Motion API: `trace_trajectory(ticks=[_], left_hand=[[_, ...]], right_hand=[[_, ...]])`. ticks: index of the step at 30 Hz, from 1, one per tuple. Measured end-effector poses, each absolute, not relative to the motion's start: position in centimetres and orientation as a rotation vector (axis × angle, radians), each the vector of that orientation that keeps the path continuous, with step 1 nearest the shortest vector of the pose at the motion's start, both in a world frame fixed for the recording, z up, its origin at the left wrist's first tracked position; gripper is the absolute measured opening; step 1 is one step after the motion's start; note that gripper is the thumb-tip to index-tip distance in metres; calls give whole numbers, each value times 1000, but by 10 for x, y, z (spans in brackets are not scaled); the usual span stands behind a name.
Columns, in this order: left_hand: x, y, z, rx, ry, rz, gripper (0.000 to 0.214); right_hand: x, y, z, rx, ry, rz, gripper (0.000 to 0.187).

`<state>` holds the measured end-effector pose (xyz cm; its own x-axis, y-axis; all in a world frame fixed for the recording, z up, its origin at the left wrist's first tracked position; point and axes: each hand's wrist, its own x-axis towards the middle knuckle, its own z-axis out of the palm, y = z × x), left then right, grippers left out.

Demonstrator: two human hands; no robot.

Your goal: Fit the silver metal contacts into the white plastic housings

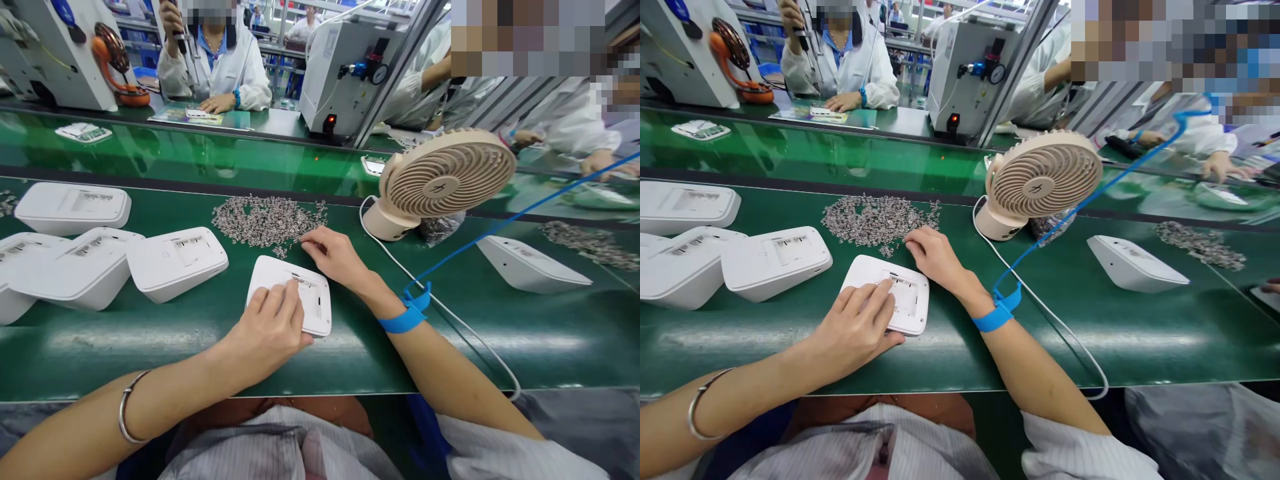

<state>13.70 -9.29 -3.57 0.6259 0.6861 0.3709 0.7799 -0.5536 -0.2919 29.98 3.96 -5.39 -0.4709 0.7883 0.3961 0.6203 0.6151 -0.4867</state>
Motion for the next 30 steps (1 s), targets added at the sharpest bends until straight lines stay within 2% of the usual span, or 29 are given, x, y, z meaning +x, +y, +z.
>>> trace_trajectory(ticks=[10, 18, 30], left_hand=[[142, -96, -46, -2382, -1186, -339, 43], [145, -96, -51, -2425, -1163, -336, 43], [145, -97, -49, -2413, -1175, -311, 41]], right_hand=[[308, -18, -39, -969, -2230, 400, 16], [307, -16, -43, -995, -2261, 332, 17], [305, -15, -47, -987, -2193, 439, 15]])
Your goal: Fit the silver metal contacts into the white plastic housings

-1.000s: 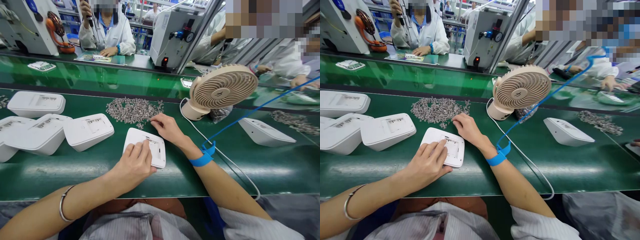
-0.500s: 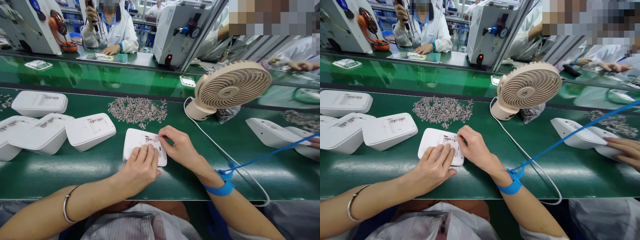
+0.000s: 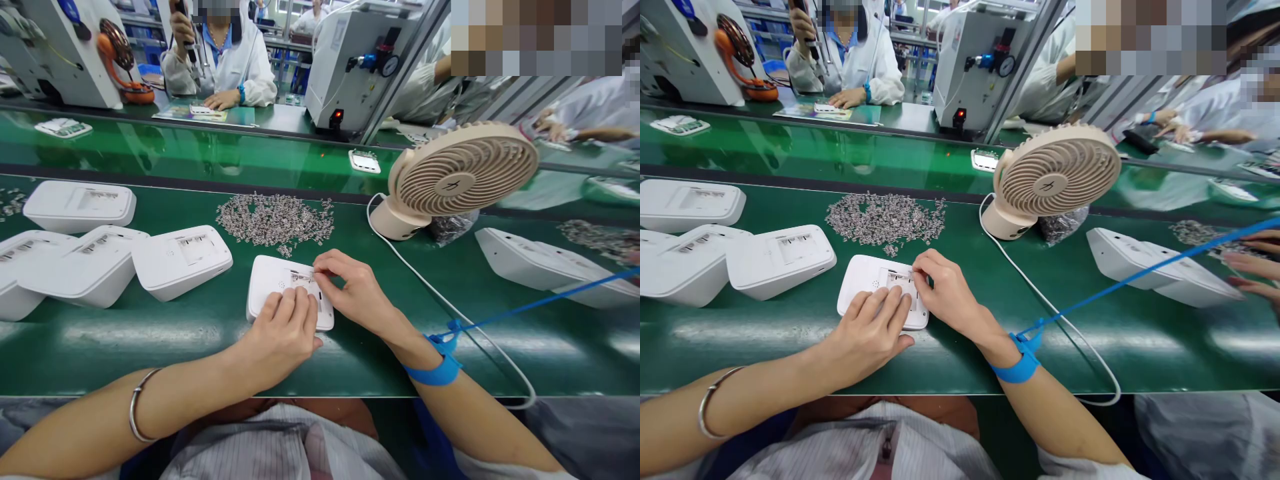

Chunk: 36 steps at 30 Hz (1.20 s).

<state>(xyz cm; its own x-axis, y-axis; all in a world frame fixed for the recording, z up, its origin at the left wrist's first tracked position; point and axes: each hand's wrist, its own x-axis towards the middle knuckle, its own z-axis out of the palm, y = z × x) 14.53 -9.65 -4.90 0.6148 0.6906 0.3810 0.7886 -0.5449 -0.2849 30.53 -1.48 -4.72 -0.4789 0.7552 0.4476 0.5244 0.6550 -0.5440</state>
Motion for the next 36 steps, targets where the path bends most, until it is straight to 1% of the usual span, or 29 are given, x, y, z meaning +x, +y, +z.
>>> trace_trajectory(ticks=[5, 12, 16, 31, 36], left_hand=[[145, -97, -50, -2401, -1175, -299, 42], [146, -97, -52, -2380, -1171, -292, 43], [145, -97, -52, -2369, -1155, -302, 42], [145, -97, -48, -2364, -1167, -256, 44], [147, -98, -48, -2356, -1181, -219, 44]], right_hand=[[306, -18, -43, -984, -2240, 408, 15], [301, -25, -49, -1002, -2282, 104, 16], [299, -26, -52, -984, -2259, 23, 16], [299, -26, -58, -1028, -2199, 58, 14], [304, -33, -59, -1019, -2156, 195, 11]])
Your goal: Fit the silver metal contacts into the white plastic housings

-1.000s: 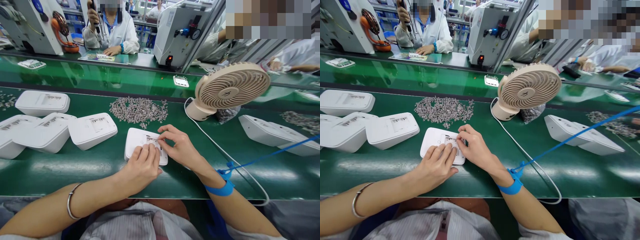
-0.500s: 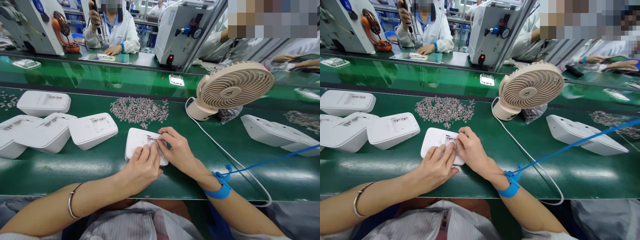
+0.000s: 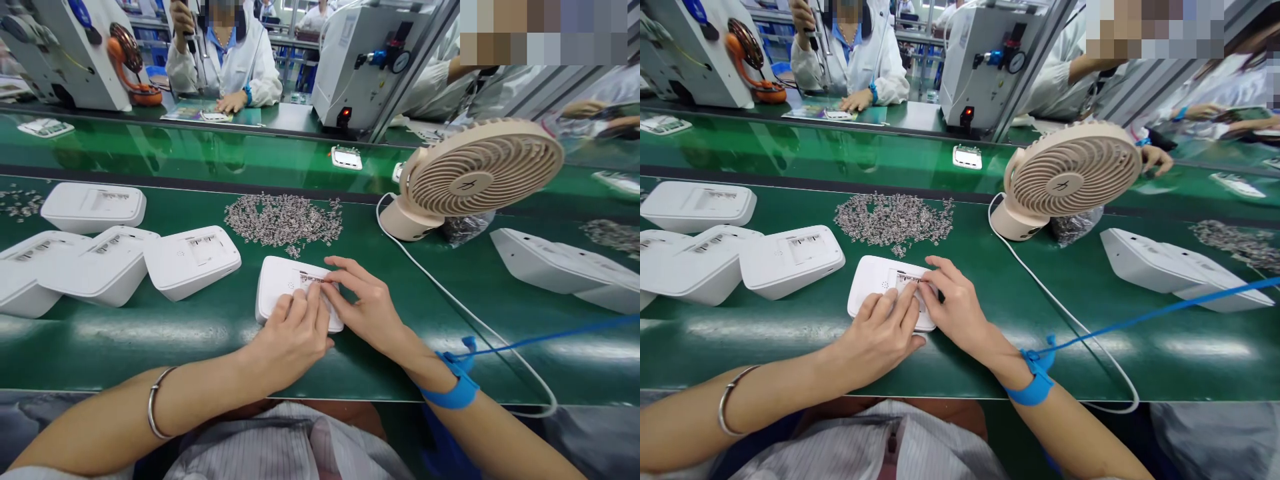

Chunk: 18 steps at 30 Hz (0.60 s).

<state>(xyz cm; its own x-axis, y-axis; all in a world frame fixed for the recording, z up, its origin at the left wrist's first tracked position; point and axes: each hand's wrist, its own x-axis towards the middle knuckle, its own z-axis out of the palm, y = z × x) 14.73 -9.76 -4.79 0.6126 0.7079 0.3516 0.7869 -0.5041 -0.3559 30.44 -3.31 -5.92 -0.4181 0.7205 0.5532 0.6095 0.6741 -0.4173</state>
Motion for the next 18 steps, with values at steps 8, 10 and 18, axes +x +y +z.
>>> trace_trajectory(ticks=[8, 10, 18], left_hand=[[148, -98, -47, -2350, -1199, -211, 44], [149, -99, -48, -2347, -1201, -212, 44], [152, -96, -51, -2363, -1232, -237, 43]], right_hand=[[311, -44, -63, -982, -2146, 251, 17], [311, -44, -63, -979, -2158, 233, 18], [312, -46, -63, -951, -2313, 45, 23]])
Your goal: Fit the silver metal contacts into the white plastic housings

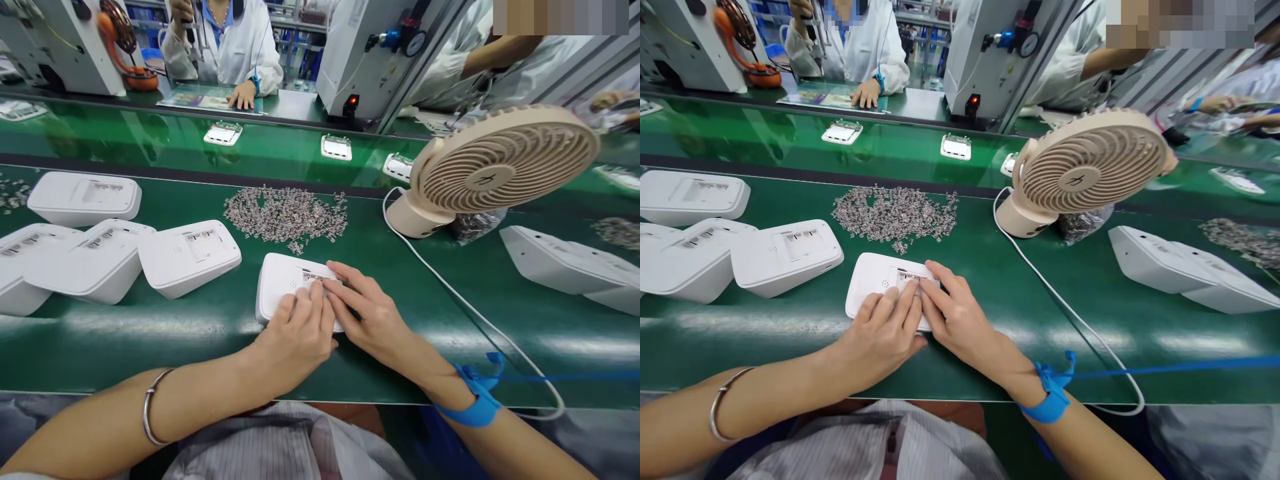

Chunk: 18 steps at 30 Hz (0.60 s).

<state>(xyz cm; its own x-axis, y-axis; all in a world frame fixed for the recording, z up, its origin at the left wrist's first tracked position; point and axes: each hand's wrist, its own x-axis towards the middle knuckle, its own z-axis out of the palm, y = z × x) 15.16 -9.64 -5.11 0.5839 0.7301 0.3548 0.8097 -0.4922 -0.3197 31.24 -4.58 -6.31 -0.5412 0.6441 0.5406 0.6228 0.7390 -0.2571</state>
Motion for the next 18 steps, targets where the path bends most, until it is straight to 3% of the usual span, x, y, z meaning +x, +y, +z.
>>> trace_trajectory(ticks=[14, 18], left_hand=[[152, -96, -40, -2422, -1210, -194, 39], [125, -78, -15, -2515, -1540, -366, 44]], right_hand=[[301, -22, -62, -1139, -2119, 305, 7], [308, -22, -64, -1065, -2127, 437, 13]])
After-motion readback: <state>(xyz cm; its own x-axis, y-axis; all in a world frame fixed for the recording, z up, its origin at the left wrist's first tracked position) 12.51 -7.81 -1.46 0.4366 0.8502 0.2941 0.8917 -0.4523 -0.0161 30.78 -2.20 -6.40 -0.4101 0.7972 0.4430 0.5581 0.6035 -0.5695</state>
